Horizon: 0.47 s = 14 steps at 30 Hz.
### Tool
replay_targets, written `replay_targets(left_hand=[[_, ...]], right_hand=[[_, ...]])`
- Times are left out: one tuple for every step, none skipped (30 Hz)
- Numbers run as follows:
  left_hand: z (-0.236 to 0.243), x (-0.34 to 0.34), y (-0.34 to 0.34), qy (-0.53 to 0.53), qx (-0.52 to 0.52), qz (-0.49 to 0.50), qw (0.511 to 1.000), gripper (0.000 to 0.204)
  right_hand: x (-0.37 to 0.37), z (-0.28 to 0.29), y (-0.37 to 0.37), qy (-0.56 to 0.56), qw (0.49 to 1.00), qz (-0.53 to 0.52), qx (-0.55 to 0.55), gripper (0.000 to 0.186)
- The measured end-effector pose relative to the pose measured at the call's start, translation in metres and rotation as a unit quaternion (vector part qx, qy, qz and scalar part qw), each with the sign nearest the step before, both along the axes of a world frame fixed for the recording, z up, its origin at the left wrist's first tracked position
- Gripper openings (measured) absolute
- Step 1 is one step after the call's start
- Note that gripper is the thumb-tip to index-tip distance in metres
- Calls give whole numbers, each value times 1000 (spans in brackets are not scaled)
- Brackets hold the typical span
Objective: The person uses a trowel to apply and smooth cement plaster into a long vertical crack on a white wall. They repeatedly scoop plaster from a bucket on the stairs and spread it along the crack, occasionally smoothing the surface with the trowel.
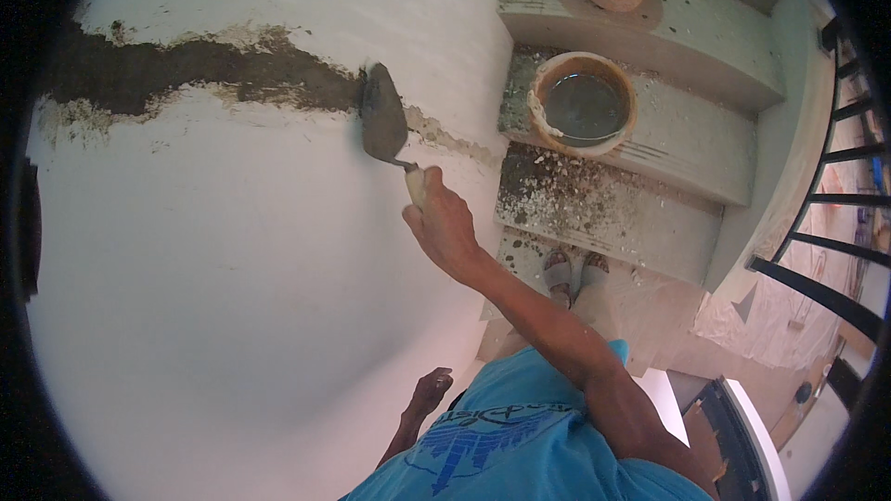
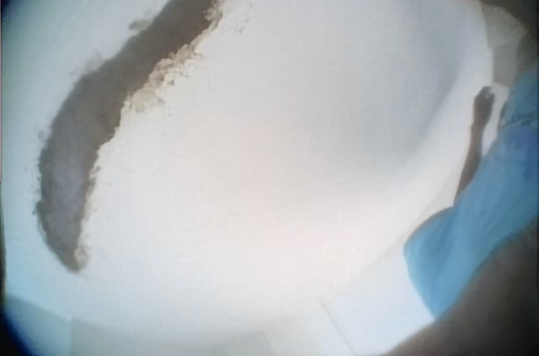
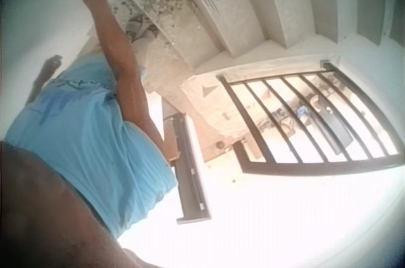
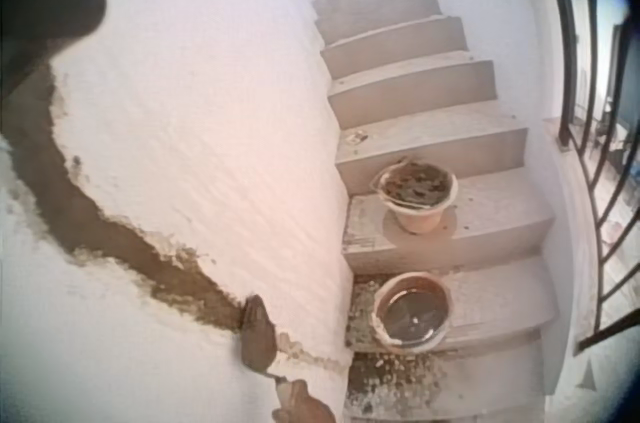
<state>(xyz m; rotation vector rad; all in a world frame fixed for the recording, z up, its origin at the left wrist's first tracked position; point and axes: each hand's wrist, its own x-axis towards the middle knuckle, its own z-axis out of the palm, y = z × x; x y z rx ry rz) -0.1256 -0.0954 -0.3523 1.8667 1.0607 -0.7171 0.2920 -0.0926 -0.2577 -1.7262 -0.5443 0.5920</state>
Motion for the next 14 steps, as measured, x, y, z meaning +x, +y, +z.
replay_targets(left_hand=[[0,-1,0,-7,2,4,1000,42],[-7,-11,-1,-10,-9,20,1000,42],[-15,-22,-2,-13,-20,37,999,42],[-22,-30,-2,-17,-31,54,998,42],[-14,-18,-2,-10,-18,41,999,42],[-4,-7,-3,-2,-4,28,1000,42],[5,1,-6,7,10,18,1000,42],[4,0,-8,6,15,16,1000,42],[3,-3,-9,6,19,13,1000,42],[-1,-7,-10,5,24,9,1000,42],[-11,-18,-8,-5,4,20,1000,42],[-26,-33,-3,-13,-14,31,999,42],[-35,-41,0,-22,-32,43,998,42],[-3,2,-1,18,-6,9,1000,42]], right_hand=[[5,2,3,-7,1000,5,3,41],[9,5,6,-13,1000,11,6,40],[11,6,7,-19,1000,17,9,40],[10,2,9,-21,1000,18,-13,40],[8,-9,10,-23,999,17,-36,40],[7,-20,10,-26,998,16,-58,40],[3,-28,6,18,997,29,-65,40],[1,-35,-3,60,995,41,-71,40],[-3,-40,-11,102,990,53,-78,40],[-7,-44,-17,109,989,69,-76,42],[-9,-41,-18,90,992,55,-62,42],[-11,-36,-17,72,995,43,-48,42],[-11,-31,-15,53,998,30,-34,43],[-7,-25,-11,51,997,41,-29,45]])
